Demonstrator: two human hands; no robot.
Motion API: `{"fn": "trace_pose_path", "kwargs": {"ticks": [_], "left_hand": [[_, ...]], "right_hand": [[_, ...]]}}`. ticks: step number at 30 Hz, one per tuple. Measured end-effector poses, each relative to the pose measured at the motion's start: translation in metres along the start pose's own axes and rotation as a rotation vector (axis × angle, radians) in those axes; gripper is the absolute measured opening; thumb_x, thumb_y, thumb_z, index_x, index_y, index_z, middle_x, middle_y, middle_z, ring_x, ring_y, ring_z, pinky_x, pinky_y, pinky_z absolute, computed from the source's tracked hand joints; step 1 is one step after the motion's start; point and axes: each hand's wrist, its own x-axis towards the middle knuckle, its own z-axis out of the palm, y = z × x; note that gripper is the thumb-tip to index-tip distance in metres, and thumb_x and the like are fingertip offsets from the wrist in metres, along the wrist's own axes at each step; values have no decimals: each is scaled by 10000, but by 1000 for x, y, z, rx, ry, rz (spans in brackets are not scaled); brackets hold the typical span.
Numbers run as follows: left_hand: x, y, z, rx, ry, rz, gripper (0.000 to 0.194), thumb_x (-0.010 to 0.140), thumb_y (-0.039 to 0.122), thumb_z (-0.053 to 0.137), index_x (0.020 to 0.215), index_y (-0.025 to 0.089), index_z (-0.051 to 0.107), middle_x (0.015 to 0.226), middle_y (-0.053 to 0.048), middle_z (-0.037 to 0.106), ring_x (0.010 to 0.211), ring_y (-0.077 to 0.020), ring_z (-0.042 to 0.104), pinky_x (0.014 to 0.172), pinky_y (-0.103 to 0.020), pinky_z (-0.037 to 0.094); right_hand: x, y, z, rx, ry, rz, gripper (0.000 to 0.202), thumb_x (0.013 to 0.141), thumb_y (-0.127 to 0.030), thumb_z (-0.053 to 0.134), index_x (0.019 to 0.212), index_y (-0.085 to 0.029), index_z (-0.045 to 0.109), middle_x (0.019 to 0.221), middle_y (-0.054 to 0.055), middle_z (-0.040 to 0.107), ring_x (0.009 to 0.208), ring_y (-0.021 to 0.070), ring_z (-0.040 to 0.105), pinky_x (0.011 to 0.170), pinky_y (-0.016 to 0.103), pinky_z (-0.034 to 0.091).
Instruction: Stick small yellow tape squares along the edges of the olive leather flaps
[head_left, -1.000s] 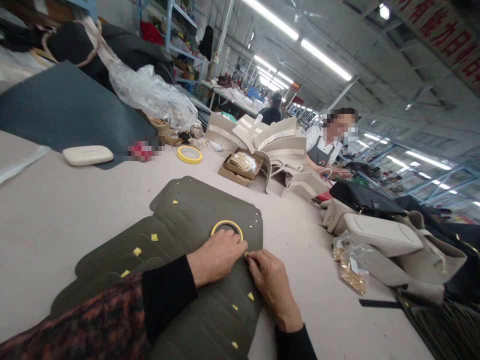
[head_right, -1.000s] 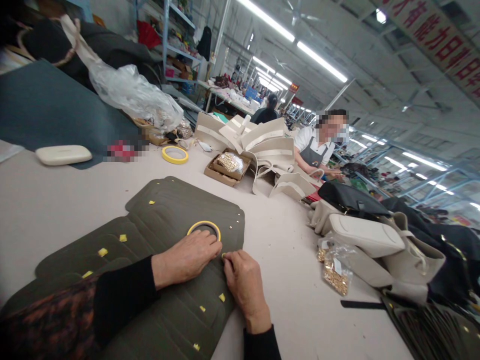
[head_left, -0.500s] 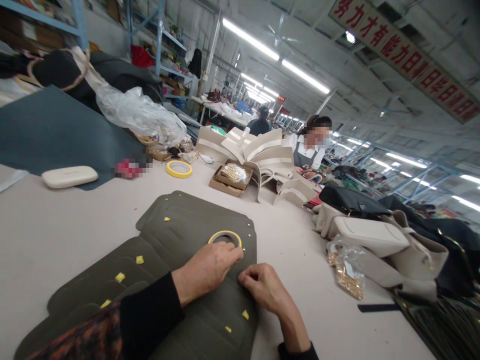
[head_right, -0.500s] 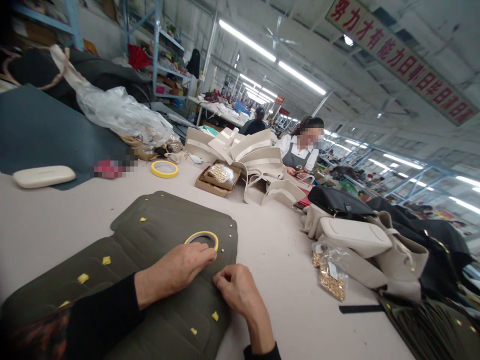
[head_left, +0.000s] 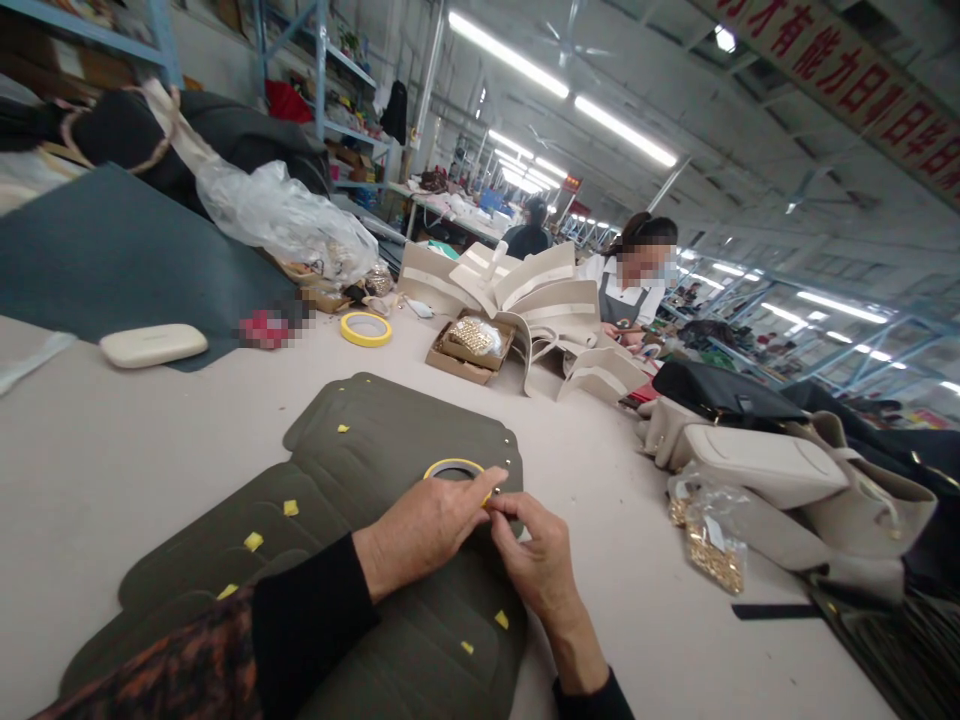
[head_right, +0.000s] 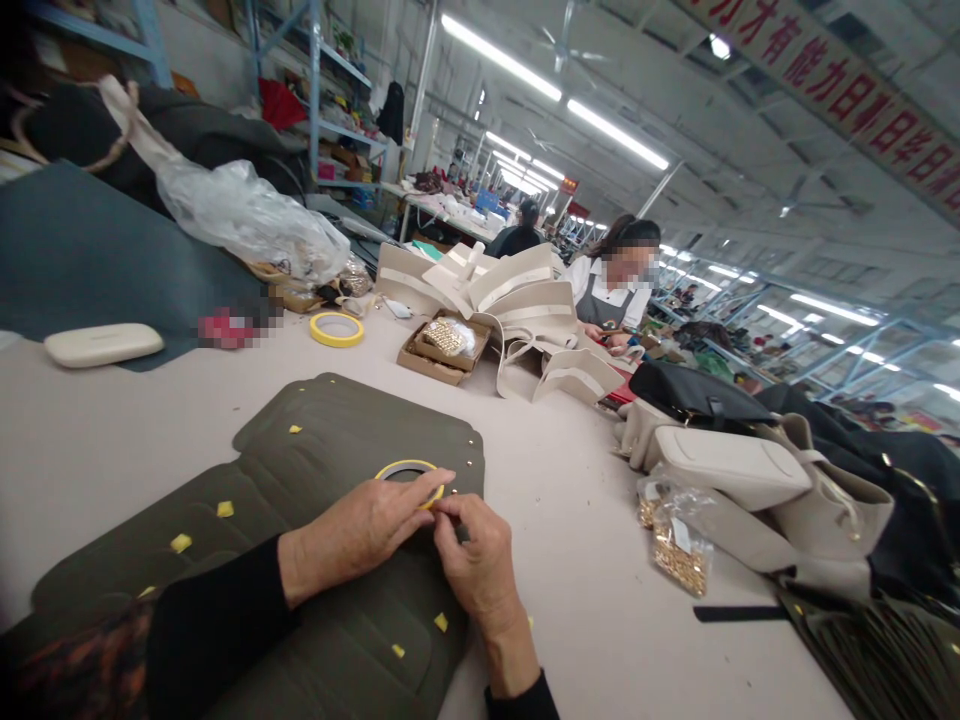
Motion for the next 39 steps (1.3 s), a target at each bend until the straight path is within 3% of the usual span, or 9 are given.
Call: {"fn": "trace_pose_path", "kwargs": {"ticks": [5, 9, 13, 17, 19, 22, 30, 34, 39], "left_hand": [[0, 5, -5, 47, -40, -31, 151, 923, 159, 452, 1056, 191, 516, 928, -33, 670, 848, -188, 655, 722, -270, 511], [0, -2, -8, 116, -12, -98, 124, 912, 129, 429, 898, 182, 540, 860, -35, 648, 779, -190, 635, 693, -289, 497], [1, -7, -8, 19, 79, -83, 162, 920, 149, 459, 1062, 190, 525, 956, -38, 674, 913, -190, 645, 789, -293, 494], [1, -4, -6, -4, 70, -90, 387, 910, 138, 481, 1279, 199, 383, 1046, -51, 677, 952, -195, 659, 788, -295, 502], [1, -1, -4, 15, 42, -77, 359, 924, 158, 470, 1269, 197, 379, 1046, -53, 676, 940, -199, 665, 758, -289, 503], [1, 2, -4, 49, 6, -58, 307, 937, 185, 457, 1237, 211, 397, 1041, -43, 675, 914, -205, 672, 718, -284, 495], [0, 2, -6, 57, -50, -65, 90, 933, 180, 459, 1002, 201, 511, 905, -12, 668, 846, -204, 653, 686, -287, 464], [1, 1, -5, 115, -13, -54, 101, 918, 136, 449, 903, 198, 527, 835, -2, 634, 755, -182, 619, 638, -278, 438], [1, 9, -6, 190, 72, 15, 144, 927, 136, 406, 882, 187, 533, 840, -19, 612, 735, -174, 582, 624, -275, 428]], "right_hand": [[-5, 4, 5, -155, 50, -90, 149, 843, -123, 505, 812, -181, 638, 696, 13, 643, 604, 127, 587, 599, 241, 468], [-7, 6, 5, -216, 127, -64, 131, 837, -146, 517, 804, -182, 639, 656, 1, 624, 569, 123, 580, 574, 237, 467], [-6, 8, 1, -110, 134, 107, 121, 855, -190, 535, 848, -180, 655, 724, 16, 671, 607, 130, 609, 601, 243, 501], [-3, 7, -1, -18, 90, 52, 214, 866, -179, 535, 1059, -178, 628, 882, 52, 685, 747, 152, 633, 674, 272, 530], [-1, 5, 1, -22, 60, -20, 228, 871, -160, 531, 1081, -186, 617, 901, 58, 676, 770, 155, 622, 689, 282, 527], [-1, 2, 3, -60, 35, -75, 157, 879, -131, 510, 960, -193, 629, 844, 46, 665, 753, 153, 606, 685, 279, 504], [-5, 2, 9, -212, 56, -49, 155, 841, -139, 483, 777, -180, 618, 658, 8, 594, 576, 129, 546, 576, 245, 429], [-5, -5, 12, -129, 76, 97, 156, 824, -183, 509, 780, -180, 658, 678, 18, 634, 592, 135, 566, 594, 250, 444], [2, -1, 11, 310, 126, 567, 203, 776, -344, 603, 683, -167, 636, 523, -18, 577, 453, 116, 521, 464, 226, 421]]}}
